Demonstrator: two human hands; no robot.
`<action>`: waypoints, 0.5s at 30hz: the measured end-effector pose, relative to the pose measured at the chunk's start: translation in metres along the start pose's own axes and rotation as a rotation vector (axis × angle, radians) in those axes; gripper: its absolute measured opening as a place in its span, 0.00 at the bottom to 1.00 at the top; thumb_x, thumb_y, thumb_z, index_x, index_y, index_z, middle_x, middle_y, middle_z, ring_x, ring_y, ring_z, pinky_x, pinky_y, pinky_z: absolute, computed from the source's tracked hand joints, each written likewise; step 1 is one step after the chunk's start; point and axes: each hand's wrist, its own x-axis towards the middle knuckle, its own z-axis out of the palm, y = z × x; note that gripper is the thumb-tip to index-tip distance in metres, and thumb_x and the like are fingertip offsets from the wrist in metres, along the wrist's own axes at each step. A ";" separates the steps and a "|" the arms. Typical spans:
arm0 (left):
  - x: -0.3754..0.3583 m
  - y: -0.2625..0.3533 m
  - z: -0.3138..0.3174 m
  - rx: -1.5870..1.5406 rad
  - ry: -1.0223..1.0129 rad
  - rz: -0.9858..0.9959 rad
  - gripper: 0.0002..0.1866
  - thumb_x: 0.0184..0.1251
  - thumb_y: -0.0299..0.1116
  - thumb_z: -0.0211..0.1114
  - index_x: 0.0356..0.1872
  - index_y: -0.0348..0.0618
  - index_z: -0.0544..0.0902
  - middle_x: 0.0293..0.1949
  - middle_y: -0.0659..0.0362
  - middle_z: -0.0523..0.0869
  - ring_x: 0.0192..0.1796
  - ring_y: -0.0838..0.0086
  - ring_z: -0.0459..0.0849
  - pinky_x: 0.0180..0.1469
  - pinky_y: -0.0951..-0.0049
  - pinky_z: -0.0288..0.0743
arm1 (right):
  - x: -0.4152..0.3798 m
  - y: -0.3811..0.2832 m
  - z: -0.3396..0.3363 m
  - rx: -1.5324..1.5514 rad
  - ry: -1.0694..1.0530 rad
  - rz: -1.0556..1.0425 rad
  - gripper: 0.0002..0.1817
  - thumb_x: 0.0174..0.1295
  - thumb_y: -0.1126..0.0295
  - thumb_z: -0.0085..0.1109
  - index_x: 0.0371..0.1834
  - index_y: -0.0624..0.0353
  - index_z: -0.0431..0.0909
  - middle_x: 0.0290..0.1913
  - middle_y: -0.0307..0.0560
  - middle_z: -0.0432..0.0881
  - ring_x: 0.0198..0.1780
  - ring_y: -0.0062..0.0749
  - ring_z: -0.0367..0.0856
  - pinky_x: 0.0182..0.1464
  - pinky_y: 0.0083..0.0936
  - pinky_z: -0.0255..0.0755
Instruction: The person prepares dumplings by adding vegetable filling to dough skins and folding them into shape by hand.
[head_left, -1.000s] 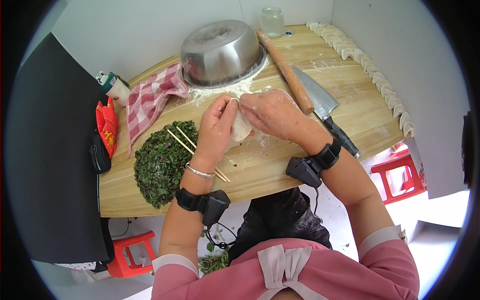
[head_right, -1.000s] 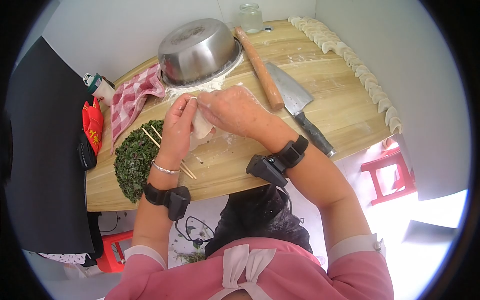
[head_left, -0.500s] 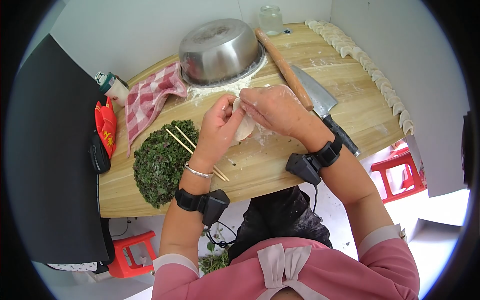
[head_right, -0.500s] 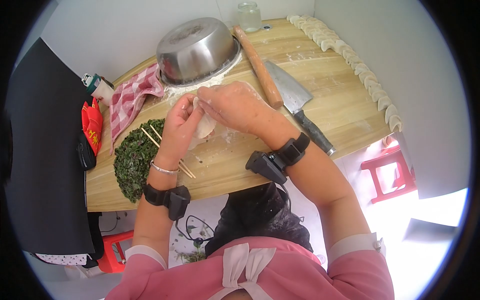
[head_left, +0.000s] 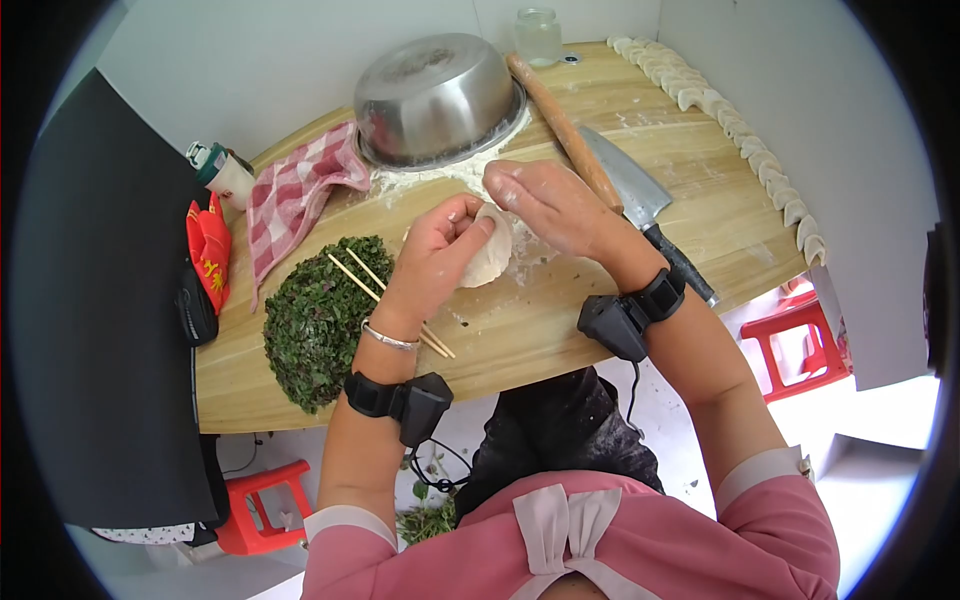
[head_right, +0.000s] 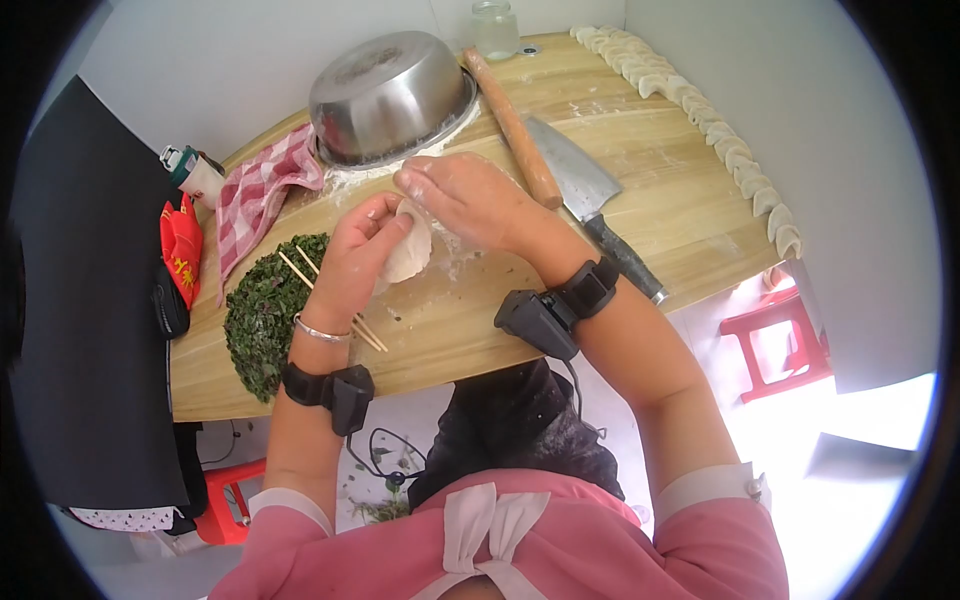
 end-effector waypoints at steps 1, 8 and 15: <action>0.001 -0.002 0.000 0.004 -0.019 -0.001 0.07 0.71 0.29 0.55 0.44 0.37 0.76 0.31 0.66 0.80 0.31 0.86 0.78 0.33 0.84 0.72 | 0.000 -0.003 -0.001 -0.102 -0.044 -0.021 0.16 0.67 0.59 0.44 0.32 0.62 0.72 0.27 0.59 0.77 0.33 0.58 0.75 0.38 0.47 0.67; -0.001 0.002 -0.002 0.048 -0.002 -0.065 0.09 0.71 0.30 0.55 0.46 0.37 0.77 0.32 0.66 0.81 0.31 0.86 0.78 0.32 0.84 0.72 | -0.001 0.002 0.009 -0.275 0.012 -0.096 0.09 0.64 0.67 0.49 0.32 0.62 0.72 0.28 0.59 0.78 0.35 0.56 0.77 0.37 0.44 0.70; 0.000 0.002 -0.005 -0.176 -0.018 -0.140 0.11 0.74 0.36 0.51 0.46 0.39 0.74 0.31 0.59 0.81 0.29 0.79 0.79 0.26 0.79 0.71 | 0.000 -0.007 0.004 -0.243 0.075 -0.044 0.12 0.70 0.65 0.46 0.36 0.64 0.71 0.27 0.57 0.74 0.31 0.53 0.74 0.36 0.40 0.67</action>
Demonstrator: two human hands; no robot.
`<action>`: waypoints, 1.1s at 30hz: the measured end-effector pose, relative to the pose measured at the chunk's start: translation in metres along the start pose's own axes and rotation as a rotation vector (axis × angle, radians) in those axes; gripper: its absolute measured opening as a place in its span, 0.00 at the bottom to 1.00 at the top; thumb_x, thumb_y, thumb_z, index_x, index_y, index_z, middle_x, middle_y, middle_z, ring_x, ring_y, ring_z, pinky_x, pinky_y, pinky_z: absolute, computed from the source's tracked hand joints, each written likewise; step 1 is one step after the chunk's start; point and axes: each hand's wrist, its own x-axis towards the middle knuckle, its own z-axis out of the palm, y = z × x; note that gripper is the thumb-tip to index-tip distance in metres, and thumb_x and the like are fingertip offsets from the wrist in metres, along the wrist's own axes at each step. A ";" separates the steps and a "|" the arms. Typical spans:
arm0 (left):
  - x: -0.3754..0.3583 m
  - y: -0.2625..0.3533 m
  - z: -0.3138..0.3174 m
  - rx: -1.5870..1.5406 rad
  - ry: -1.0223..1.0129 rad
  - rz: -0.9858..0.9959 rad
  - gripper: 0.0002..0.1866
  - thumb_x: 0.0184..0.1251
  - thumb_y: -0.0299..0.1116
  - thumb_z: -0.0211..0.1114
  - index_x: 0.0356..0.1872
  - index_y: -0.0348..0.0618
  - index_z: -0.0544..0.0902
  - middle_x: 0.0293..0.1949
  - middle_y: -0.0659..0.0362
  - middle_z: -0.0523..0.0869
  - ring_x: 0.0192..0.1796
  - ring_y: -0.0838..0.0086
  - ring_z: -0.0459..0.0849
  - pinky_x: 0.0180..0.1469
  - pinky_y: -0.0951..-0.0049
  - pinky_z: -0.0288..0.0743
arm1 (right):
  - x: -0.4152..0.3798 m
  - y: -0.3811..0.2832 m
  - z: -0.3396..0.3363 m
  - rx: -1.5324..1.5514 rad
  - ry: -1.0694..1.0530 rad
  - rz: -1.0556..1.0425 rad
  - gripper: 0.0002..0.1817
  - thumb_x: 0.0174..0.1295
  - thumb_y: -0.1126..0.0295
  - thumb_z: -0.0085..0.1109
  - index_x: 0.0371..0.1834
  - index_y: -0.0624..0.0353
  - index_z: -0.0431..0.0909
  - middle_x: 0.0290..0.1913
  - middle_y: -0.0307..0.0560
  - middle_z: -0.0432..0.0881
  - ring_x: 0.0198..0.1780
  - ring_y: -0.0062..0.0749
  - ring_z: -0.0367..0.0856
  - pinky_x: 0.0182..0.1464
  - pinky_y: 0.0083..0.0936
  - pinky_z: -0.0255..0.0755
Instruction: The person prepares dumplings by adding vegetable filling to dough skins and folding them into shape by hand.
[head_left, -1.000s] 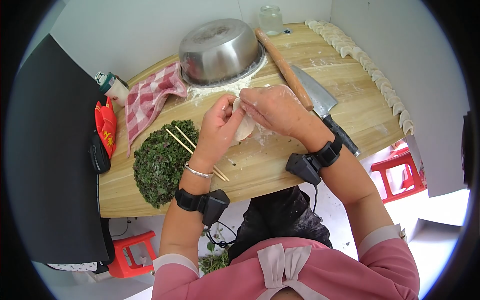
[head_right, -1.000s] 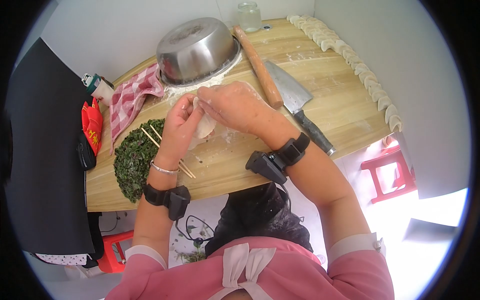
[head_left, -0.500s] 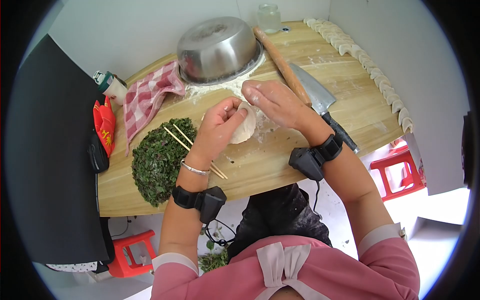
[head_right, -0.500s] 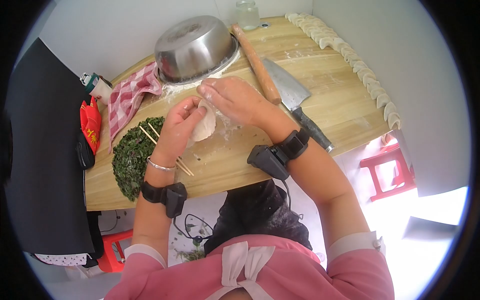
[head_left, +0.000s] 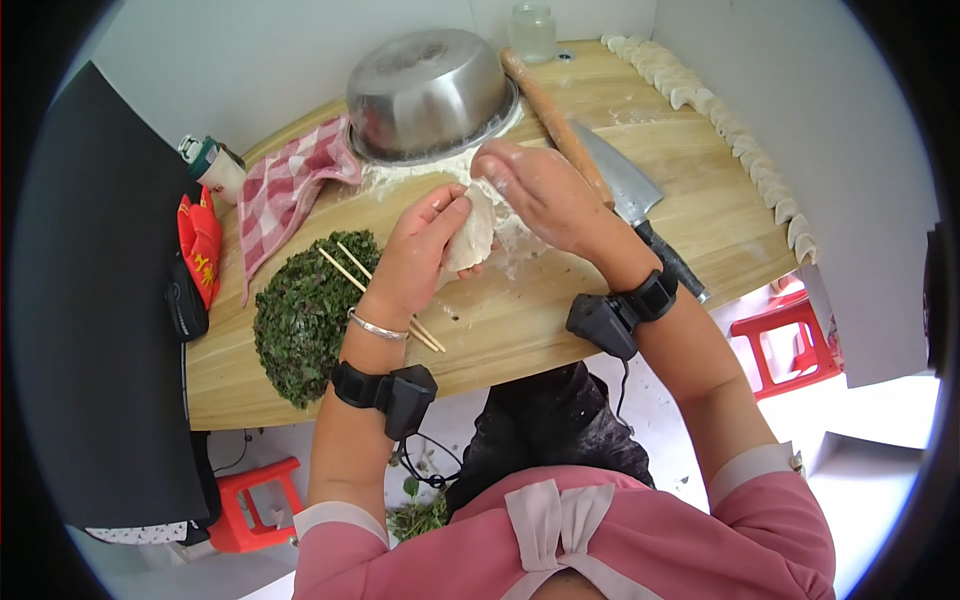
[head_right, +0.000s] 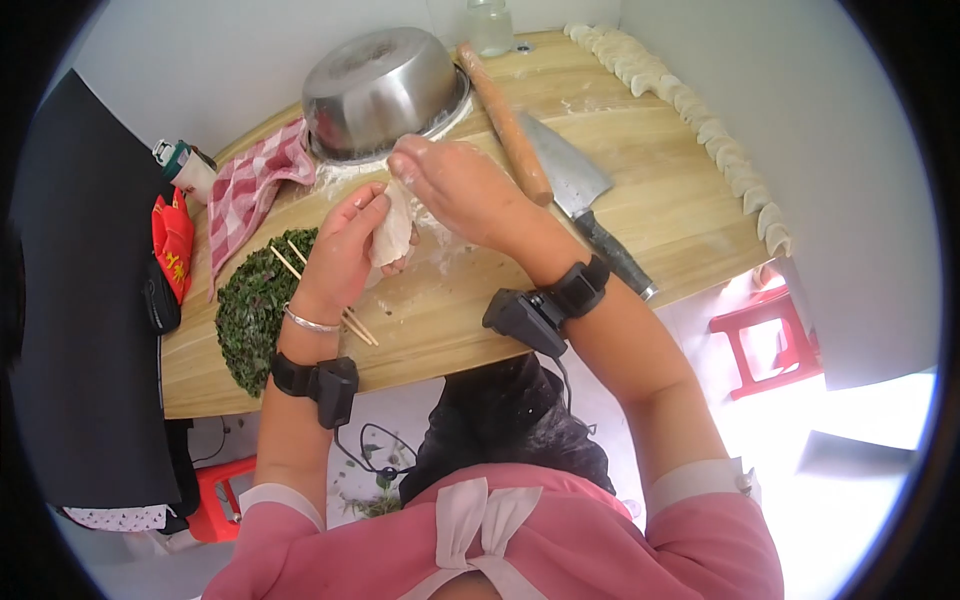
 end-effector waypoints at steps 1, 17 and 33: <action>0.003 0.001 -0.001 -0.064 -0.022 0.025 0.11 0.74 0.36 0.50 0.46 0.40 0.73 0.30 0.58 0.81 0.27 0.78 0.79 0.26 0.79 0.70 | 0.000 -0.006 -0.008 0.059 0.074 0.044 0.13 0.70 0.64 0.45 0.37 0.64 0.72 0.26 0.55 0.73 0.30 0.47 0.73 0.35 0.37 0.67; 0.002 -0.002 -0.001 -0.209 -0.122 0.074 0.13 0.77 0.40 0.44 0.45 0.42 0.72 0.30 0.55 0.81 0.27 0.76 0.76 0.26 0.79 0.67 | 0.003 -0.030 -0.064 -0.048 -0.165 0.196 0.08 0.60 0.70 0.57 0.30 0.64 0.72 0.22 0.45 0.72 0.25 0.27 0.69 0.29 0.26 0.65; 0.000 0.012 0.006 -0.453 0.304 -0.134 0.10 0.76 0.38 0.45 0.43 0.44 0.71 0.29 0.57 0.79 0.29 0.73 0.77 0.28 0.77 0.67 | 0.217 0.200 -0.138 -0.188 -0.325 0.632 0.22 0.60 0.74 0.54 0.59 0.57 0.68 0.22 0.40 0.73 0.20 0.21 0.68 0.22 0.20 0.65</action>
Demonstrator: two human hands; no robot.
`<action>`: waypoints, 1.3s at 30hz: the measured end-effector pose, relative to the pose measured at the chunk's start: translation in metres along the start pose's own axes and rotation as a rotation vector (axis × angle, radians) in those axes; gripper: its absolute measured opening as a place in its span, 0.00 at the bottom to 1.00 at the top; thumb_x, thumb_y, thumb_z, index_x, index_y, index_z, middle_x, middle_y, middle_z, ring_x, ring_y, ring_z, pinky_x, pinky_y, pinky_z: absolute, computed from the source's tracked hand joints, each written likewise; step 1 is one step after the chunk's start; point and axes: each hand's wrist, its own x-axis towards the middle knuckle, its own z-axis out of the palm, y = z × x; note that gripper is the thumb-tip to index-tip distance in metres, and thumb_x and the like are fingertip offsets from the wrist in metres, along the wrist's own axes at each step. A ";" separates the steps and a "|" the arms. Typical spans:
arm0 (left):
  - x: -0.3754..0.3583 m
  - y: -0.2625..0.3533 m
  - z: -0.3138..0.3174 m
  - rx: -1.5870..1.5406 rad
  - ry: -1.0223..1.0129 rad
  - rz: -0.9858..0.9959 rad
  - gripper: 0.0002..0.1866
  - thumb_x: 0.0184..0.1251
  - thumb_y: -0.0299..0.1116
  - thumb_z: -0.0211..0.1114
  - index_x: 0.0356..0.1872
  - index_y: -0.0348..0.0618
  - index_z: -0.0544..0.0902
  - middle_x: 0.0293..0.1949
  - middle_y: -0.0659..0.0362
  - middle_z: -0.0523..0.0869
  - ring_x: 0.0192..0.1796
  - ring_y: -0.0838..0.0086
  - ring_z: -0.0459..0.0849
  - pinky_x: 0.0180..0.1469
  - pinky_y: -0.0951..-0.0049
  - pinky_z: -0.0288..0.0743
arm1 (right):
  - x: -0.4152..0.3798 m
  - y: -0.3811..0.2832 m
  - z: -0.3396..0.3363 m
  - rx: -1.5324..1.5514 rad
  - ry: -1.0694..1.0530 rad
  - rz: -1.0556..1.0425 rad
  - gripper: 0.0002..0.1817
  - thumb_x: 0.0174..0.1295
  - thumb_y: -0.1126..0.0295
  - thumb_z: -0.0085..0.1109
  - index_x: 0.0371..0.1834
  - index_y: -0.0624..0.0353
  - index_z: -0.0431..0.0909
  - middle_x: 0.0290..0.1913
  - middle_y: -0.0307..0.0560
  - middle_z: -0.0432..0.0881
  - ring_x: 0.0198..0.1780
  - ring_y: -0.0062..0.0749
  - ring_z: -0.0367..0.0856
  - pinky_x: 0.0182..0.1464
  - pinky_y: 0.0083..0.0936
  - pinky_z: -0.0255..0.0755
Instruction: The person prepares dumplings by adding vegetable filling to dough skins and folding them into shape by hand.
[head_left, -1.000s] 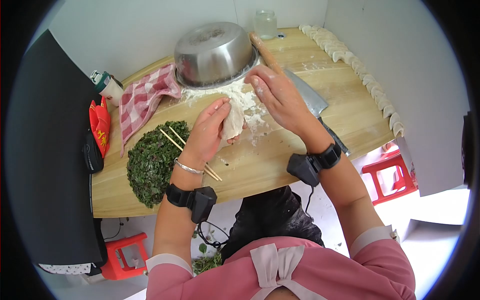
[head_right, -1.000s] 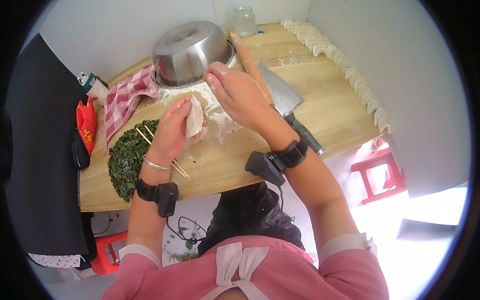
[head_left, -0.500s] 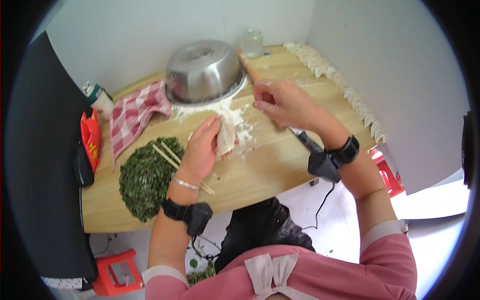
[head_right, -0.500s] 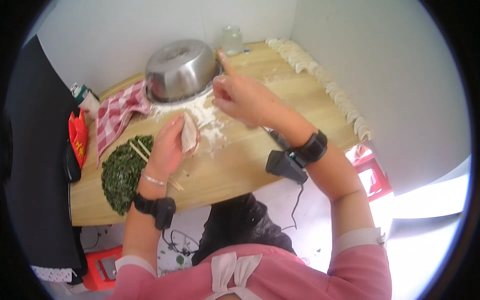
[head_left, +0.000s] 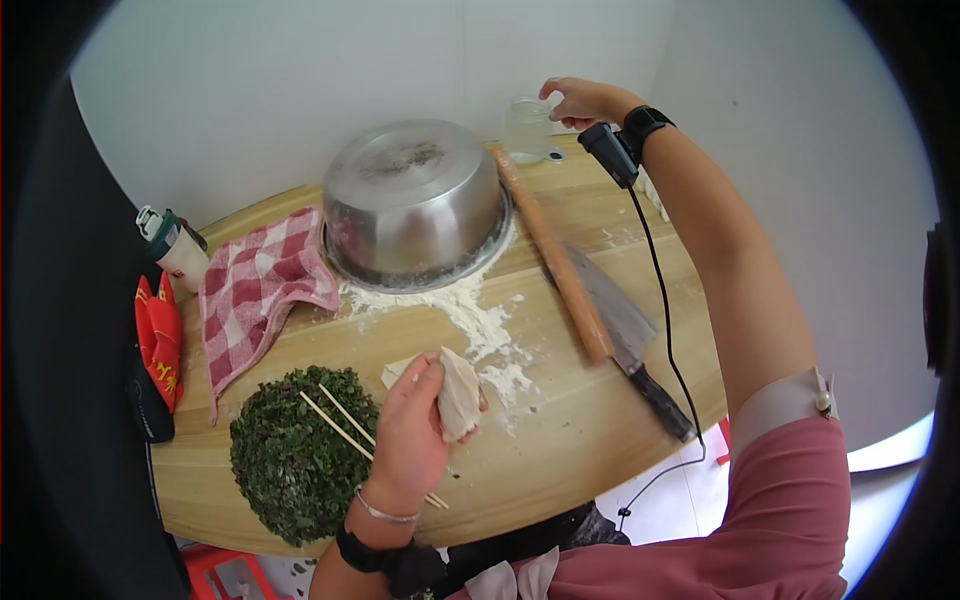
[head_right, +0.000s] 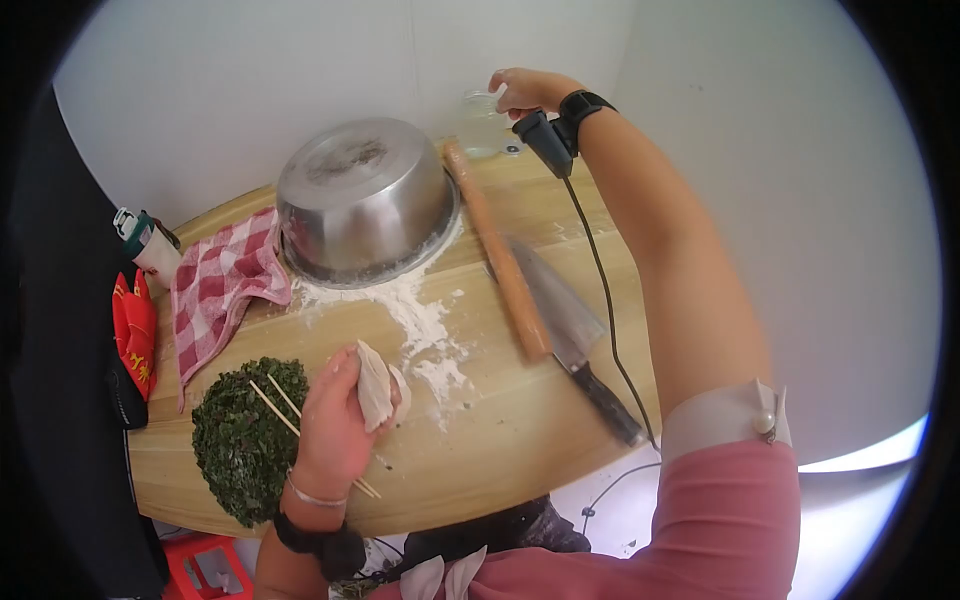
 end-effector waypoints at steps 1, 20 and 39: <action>0.001 0.000 0.000 -0.003 0.016 -0.002 0.10 0.76 0.38 0.45 0.43 0.44 0.71 0.29 0.57 0.79 0.29 0.73 0.77 0.28 0.77 0.67 | 0.012 0.004 0.002 -0.065 -0.016 0.012 0.23 0.58 0.73 0.56 0.59 0.58 0.68 0.23 0.40 0.74 0.21 0.21 0.69 0.23 0.20 0.66; 0.004 -0.008 -0.016 -0.046 -0.024 0.096 0.11 0.75 0.41 0.47 0.45 0.48 0.75 0.36 0.63 0.81 0.38 0.77 0.80 0.34 0.80 0.70 | -0.157 -0.081 0.025 0.125 0.038 -0.275 0.14 0.66 0.66 0.52 0.52 0.58 0.75 0.16 0.33 0.69 0.14 0.12 0.62 0.15 0.13 0.55; 0.005 -0.014 -0.008 0.174 -0.129 0.329 0.11 0.76 0.39 0.45 0.42 0.47 0.75 0.31 0.66 0.78 0.28 0.83 0.74 0.25 0.81 0.64 | -0.269 -0.099 0.203 0.428 0.323 -0.584 0.13 0.65 0.76 0.49 0.51 0.62 0.73 0.20 0.41 0.72 0.22 0.19 0.68 0.27 0.19 0.64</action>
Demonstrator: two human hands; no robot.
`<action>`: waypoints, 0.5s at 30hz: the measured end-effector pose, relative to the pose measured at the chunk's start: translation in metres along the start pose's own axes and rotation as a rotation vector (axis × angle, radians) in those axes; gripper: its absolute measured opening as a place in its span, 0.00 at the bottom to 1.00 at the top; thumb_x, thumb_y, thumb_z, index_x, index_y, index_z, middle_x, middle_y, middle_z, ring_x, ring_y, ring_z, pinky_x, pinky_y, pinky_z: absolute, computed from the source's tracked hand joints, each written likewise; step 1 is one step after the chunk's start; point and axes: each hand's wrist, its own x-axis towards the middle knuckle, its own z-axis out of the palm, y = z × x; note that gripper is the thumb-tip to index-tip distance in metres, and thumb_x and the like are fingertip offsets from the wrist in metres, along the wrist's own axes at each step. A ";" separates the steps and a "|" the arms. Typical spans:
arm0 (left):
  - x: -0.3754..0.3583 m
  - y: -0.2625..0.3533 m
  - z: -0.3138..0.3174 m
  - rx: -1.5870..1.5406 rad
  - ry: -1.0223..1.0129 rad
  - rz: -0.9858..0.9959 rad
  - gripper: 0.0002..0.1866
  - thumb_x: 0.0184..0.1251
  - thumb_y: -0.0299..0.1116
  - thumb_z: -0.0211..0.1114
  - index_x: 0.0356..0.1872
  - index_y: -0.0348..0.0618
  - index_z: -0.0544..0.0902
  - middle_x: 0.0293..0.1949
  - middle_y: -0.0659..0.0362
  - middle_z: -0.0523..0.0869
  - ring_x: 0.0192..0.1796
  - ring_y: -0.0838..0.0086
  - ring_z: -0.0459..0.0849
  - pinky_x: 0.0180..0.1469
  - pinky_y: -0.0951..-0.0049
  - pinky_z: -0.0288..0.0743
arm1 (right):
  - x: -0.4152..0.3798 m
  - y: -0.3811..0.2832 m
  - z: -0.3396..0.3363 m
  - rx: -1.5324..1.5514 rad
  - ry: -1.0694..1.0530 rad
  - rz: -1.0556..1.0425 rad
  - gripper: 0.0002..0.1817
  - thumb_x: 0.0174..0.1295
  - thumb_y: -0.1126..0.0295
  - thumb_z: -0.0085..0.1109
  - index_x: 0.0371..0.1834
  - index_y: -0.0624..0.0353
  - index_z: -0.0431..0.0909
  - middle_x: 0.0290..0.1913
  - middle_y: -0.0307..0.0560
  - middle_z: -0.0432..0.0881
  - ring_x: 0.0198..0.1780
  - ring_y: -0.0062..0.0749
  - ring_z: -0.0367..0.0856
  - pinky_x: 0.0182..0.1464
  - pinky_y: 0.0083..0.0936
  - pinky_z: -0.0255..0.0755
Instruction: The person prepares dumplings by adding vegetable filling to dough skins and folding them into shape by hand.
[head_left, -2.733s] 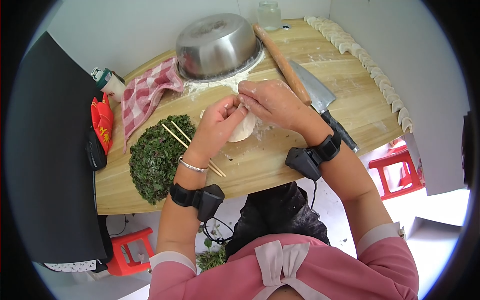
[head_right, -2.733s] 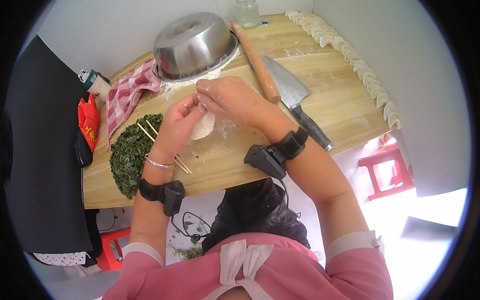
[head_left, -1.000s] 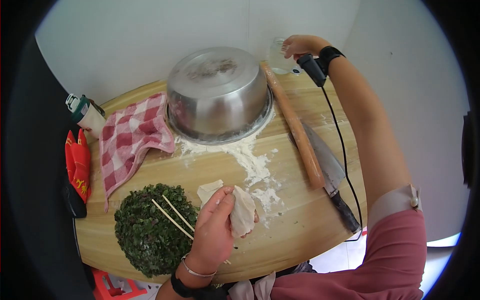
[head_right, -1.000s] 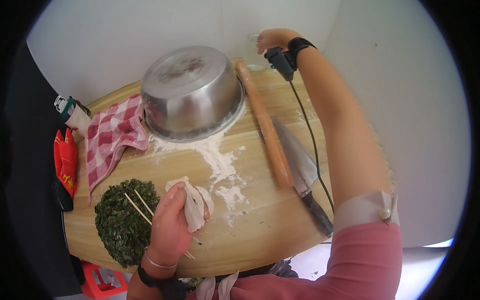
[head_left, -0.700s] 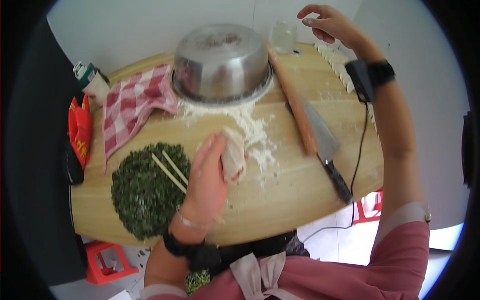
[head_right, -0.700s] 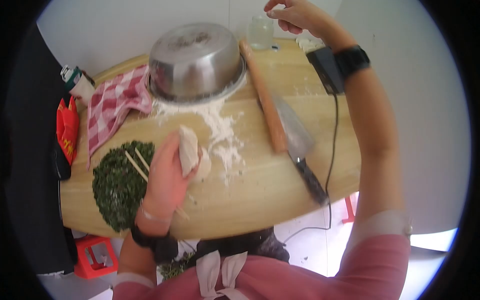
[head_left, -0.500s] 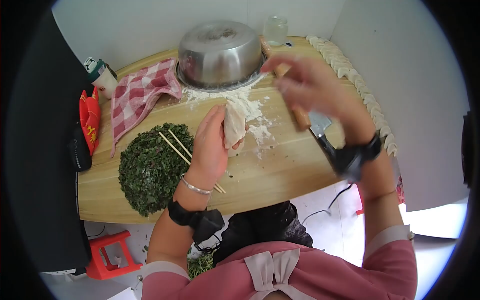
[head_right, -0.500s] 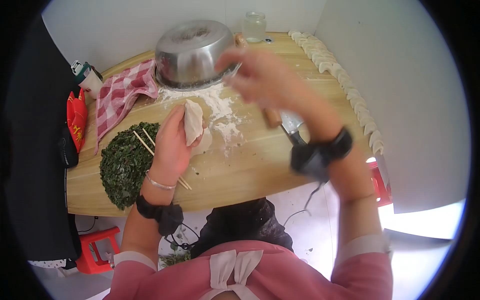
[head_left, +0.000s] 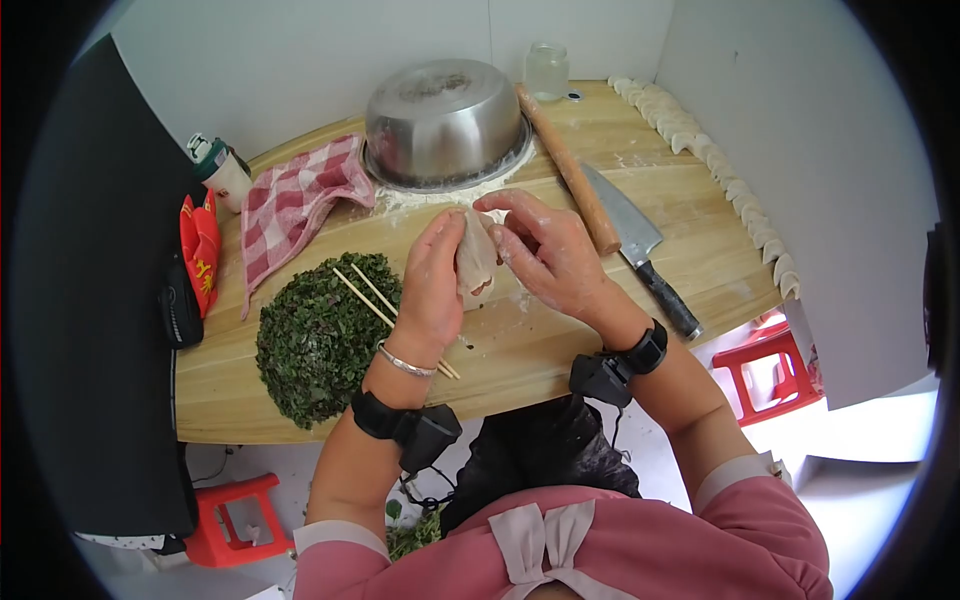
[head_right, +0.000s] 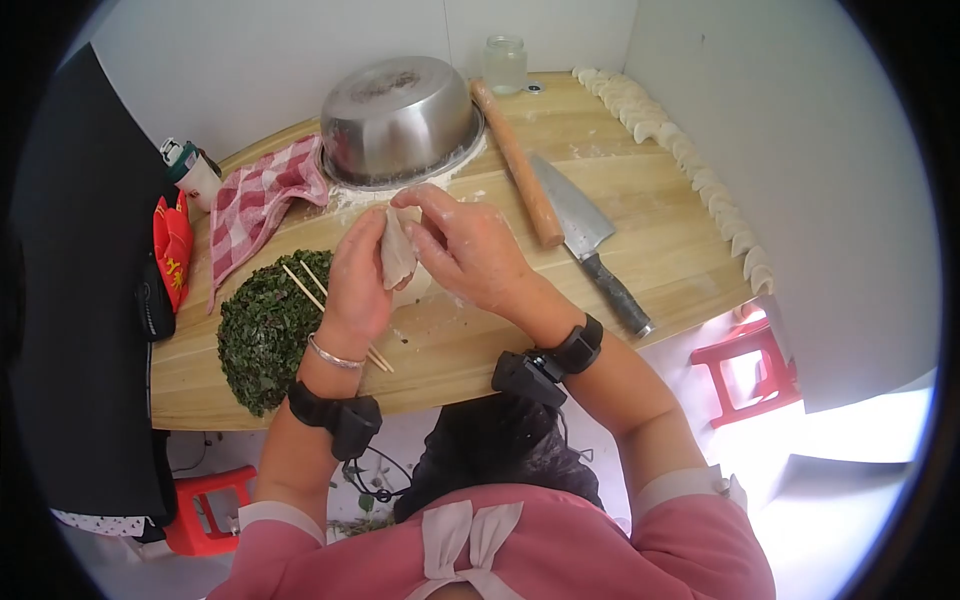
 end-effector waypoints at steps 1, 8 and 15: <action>0.001 0.000 0.000 0.014 0.013 0.008 0.11 0.76 0.40 0.45 0.42 0.48 0.75 0.31 0.67 0.78 0.28 0.83 0.74 0.25 0.81 0.64 | 0.000 0.001 -0.001 -0.007 -0.012 0.011 0.13 0.65 0.76 0.49 0.52 0.62 0.73 0.21 0.42 0.72 0.22 0.19 0.68 0.27 0.20 0.64; -0.001 0.002 0.003 -0.028 -0.012 -0.005 0.12 0.76 0.41 0.47 0.46 0.48 0.75 0.34 0.67 0.79 0.31 0.84 0.75 0.27 0.81 0.65 | -0.001 -0.002 -0.004 -0.117 -0.026 -0.018 0.15 0.62 0.75 0.53 0.53 0.60 0.73 0.22 0.46 0.73 0.21 0.27 0.70 0.27 0.24 0.65; -0.001 0.002 -0.004 -0.059 0.029 -0.015 0.11 0.75 0.40 0.48 0.47 0.50 0.75 0.39 0.69 0.80 0.37 0.85 0.77 0.31 0.81 0.66 | -0.004 -0.002 -0.001 -0.180 0.022 -0.104 0.13 0.59 0.69 0.58 0.47 0.57 0.76 0.23 0.52 0.79 0.27 0.48 0.80 0.29 0.36 0.71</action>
